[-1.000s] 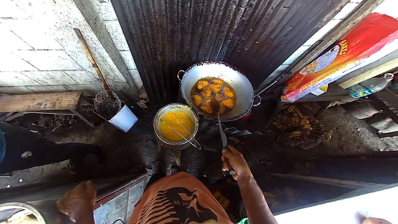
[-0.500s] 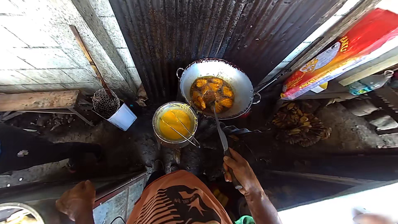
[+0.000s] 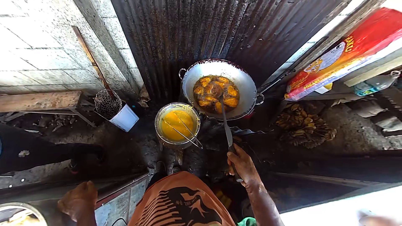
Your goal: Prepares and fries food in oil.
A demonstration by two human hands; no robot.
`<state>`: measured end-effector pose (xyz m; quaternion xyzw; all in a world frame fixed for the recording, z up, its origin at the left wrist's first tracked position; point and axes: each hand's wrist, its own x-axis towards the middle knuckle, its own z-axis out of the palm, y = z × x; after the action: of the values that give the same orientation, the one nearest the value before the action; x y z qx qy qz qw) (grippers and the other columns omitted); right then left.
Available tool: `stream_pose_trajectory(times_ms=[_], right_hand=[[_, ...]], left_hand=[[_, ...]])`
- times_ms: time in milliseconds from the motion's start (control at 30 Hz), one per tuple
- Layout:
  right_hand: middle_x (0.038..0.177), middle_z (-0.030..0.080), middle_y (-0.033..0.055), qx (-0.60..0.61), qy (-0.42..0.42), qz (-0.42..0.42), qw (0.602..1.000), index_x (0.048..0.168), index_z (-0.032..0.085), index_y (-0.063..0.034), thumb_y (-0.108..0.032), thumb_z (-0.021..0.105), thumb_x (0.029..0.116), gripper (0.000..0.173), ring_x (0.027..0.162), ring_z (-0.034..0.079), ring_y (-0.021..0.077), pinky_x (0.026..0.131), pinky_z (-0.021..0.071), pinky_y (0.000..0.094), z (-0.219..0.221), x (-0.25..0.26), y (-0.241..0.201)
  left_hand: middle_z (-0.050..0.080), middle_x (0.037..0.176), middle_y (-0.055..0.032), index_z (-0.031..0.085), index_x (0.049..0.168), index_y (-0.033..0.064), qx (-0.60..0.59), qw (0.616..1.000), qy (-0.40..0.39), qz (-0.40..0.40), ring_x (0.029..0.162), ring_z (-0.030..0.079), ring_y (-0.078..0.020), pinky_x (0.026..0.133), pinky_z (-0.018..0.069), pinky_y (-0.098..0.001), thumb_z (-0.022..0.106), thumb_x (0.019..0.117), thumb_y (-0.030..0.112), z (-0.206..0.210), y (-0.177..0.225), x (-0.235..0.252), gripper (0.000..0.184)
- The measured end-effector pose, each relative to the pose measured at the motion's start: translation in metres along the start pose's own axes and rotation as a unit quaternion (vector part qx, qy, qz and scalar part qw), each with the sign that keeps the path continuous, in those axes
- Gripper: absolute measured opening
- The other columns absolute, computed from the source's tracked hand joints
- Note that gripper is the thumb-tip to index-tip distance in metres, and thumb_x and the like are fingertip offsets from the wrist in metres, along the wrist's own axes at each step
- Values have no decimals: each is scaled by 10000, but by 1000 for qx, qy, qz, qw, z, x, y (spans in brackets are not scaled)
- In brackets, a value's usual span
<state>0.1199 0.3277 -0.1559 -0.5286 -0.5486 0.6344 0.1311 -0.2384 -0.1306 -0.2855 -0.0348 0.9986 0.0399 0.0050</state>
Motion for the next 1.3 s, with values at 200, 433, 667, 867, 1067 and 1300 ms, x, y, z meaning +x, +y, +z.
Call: stream_pose_trajectory(times_ms=[200, 433, 667, 867, 1067, 1300], right_hand=[[724, 547, 65, -4, 57, 20, 998, 1563, 374, -73, -120, 520, 1058, 528, 425, 511, 139, 375, 488, 281, -10, 12, 6], [749, 548, 78, -75, 116, 27, 990, 1514, 421, -68, -139, 532, 1062, 471, 433, 511, 130, 382, 472, 276, -15, 46, 15], [800, 553, 99, -151, 112, 84, 978, 1489, 434, -99, -189, 531, 1061, 449, 499, 546, 162, 442, 501, 324, -14, 74, 28], [751, 555, 81, -68, 106, 72, 989, 1553, 394, -86, -141, 546, 1063, 516, 433, 506, 130, 381, 467, 273, -11, 30, 22], [763, 556, 76, -51, 80, 27, 995, 1594, 329, -87, -147, 531, 1068, 566, 434, 508, 125, 386, 474, 271, 10, 45, 8], [777, 560, 84, -104, 61, 20, 992, 1409, 503, -68, -180, 539, 1048, 380, 487, 537, 145, 438, 494, 300, 45, 134, -3]], left_hand=[[733, 1148, -187, 778, 1069, 109, -2, 1000, -4, -3, 1254, 603, -395, 1173, 297, -624, 499, 1046, 391, -1, 1, 1, 398], [730, 1149, -188, 779, 1068, 114, -7, 1000, 4, -3, 1255, 600, -393, 1177, 292, -616, 490, 1047, 393, 2, -1, 1, 402], [730, 1166, -174, 778, 1076, 129, -4, 1000, 2, -3, 1268, 595, -377, 1185, 281, -611, 474, 1048, 384, 3, -2, 2, 398], [729, 1189, -160, 774, 1103, 132, 8, 1000, -1, -3, 1293, 584, -368, 1198, 264, -605, 464, 1053, 391, 5, -3, 3, 407], [730, 1175, -175, 778, 1079, 128, 13, 1000, -8, -9, 1281, 587, -386, 1187, 275, -617, 478, 1055, 382, 1, 0, 2, 394], [734, 1165, -167, 775, 1082, 128, 11, 1000, -5, -5, 1276, 592, -382, 1189, 282, -606, 472, 1058, 383, -1, 2, 0, 397]])
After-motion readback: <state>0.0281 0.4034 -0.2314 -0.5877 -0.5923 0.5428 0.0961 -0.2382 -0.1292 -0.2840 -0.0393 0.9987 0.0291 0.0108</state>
